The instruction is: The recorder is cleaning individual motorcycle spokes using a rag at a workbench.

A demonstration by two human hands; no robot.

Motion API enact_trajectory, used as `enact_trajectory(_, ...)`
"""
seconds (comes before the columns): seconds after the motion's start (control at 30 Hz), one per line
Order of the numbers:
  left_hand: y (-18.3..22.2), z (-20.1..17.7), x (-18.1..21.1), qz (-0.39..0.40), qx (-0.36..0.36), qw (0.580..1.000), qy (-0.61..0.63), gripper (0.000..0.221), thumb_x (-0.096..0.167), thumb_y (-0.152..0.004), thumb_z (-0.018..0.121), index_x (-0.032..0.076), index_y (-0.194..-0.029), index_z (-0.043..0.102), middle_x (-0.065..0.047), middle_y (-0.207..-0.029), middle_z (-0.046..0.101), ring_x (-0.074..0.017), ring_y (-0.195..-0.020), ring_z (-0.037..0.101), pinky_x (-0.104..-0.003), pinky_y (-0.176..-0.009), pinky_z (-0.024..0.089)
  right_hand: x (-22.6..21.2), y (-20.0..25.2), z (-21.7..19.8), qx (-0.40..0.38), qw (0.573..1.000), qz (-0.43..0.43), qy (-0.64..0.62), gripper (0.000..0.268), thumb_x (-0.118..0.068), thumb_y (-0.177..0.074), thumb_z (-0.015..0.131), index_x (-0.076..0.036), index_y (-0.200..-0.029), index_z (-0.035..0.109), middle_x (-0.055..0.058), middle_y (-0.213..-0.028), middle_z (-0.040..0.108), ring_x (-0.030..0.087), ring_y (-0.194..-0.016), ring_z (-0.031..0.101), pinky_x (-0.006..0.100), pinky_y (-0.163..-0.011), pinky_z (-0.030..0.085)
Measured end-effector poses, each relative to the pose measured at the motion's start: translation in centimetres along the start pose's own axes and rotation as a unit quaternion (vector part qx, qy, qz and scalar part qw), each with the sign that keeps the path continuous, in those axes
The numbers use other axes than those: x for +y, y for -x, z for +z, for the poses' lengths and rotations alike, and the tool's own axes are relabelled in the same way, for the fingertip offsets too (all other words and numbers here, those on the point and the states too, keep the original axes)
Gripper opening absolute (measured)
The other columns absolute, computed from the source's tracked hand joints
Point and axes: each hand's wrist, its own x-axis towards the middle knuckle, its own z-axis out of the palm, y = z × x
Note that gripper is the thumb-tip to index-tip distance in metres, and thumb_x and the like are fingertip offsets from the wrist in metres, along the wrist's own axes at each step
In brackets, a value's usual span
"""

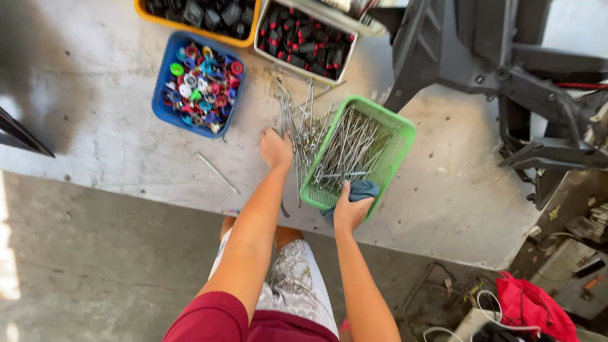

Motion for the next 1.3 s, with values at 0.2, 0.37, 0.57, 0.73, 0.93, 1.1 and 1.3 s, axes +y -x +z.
enact_trajectory(0.2,1.2,-1.5,1.0,0.003,0.005,1.0,0.012,0.019,0.025,-0.088,0.073,0.009,-0.096,0.065,-0.013,-0.097,0.068,-0.0378,-0.1,0.069,-0.051,-0.086,0.059,-0.5,3.8,-1.2,0.012,0.996,-0.05,-0.068,0.058,-0.041,-0.096,0.074,-0.004,-0.129,0.043,0.025,-0.115,0.061,0.047,-0.117,0.059,0.056,-0.095,0.049)
enact_trajectory(0.37,0.1,-1.4,0.9,0.003,-0.042,0.996,-0.084,0.031,0.03,-0.082,0.078,0.011,-0.101,0.063,-0.008,-0.102,0.068,-0.0323,-0.105,0.067,-0.051,-0.084,0.06,-2.1,4.7,-1.9,0.028,0.994,-0.087,-0.059,0.061,-0.038,-0.091,0.078,0.0,-0.125,0.045,0.032,-0.113,0.061,0.051,-0.115,0.059,0.057,-0.093,0.049)
enact_trajectory(0.57,-0.6,-2.0,-1.7,0.125,-0.063,0.974,-0.18,0.027,0.021,-0.083,0.076,0.005,-0.101,0.064,-0.011,-0.096,0.065,-0.0321,-0.096,0.066,-0.047,-0.077,0.06,-4.3,6.3,-2.5,-0.006,0.988,-0.118,-0.101,0.056,-0.034,-0.092,0.078,-0.001,-0.126,0.049,0.03,-0.111,0.063,0.05,-0.112,0.061,0.056,-0.09,0.05)
enact_trajectory(0.73,0.6,-6.5,-2.6,0.177,-0.083,0.975,-0.103,0.015,0.001,-0.087,0.065,-0.004,-0.1,0.059,-0.019,-0.091,0.065,-0.0394,-0.086,0.072,-0.049,-0.076,0.062,-5.7,8.2,-2.9,-0.013,0.984,-0.129,-0.119,0.051,-0.034,-0.091,0.079,-0.002,-0.12,0.051,0.028,-0.104,0.064,0.05,-0.106,0.064,0.055,-0.084,0.051)
enact_trajectory(0.93,3.7,-14.9,-4.1,0.179,-0.126,0.97,0.103,0.017,0.001,-0.097,0.042,0.001,-0.114,0.042,-0.031,-0.092,0.066,-0.0563,-0.086,0.069,-0.062,-0.077,0.055,-6.5,11.4,-3.6,-0.031,0.979,-0.137,-0.147,0.042,-0.031,-0.091,0.078,-0.003,-0.112,0.054,0.028,-0.098,0.066,0.048,-0.101,0.066,0.054,-0.078,0.05)
enact_trajectory(1.1,7.2,-23.0,-4.3,0.181,-0.158,0.934,0.266,0.017,0.007,-0.1,0.044,0.006,-0.111,0.058,-0.028,-0.086,0.069,-0.0549,-0.085,0.066,-0.059,-0.078,0.051,-7.9,14.5,-4.4,-0.182,0.945,-0.164,-0.215,0.03,-0.033,-0.103,0.067,-0.005,-0.115,0.066,0.019,-0.102,0.072,0.031,-0.101,0.072,0.048,-0.082,0.056)
enact_trajectory(1.3,12.5,-32.0,-5.5,0.216,-0.24,0.877,0.355,0.012,0.013,-0.102,0.061,0.007,-0.095,0.068,-0.011,-0.066,0.068,-0.018,-0.057,0.062,-0.032,-0.059,0.051,-12.6,22.2,-5.8,-0.256,0.906,-0.127,-0.311,0.026,-0.026,-0.103,0.067,-0.013,-0.081,0.07,-0.005,-0.073,0.067,0.005,-0.071,0.056,0.025,-0.066,0.053)
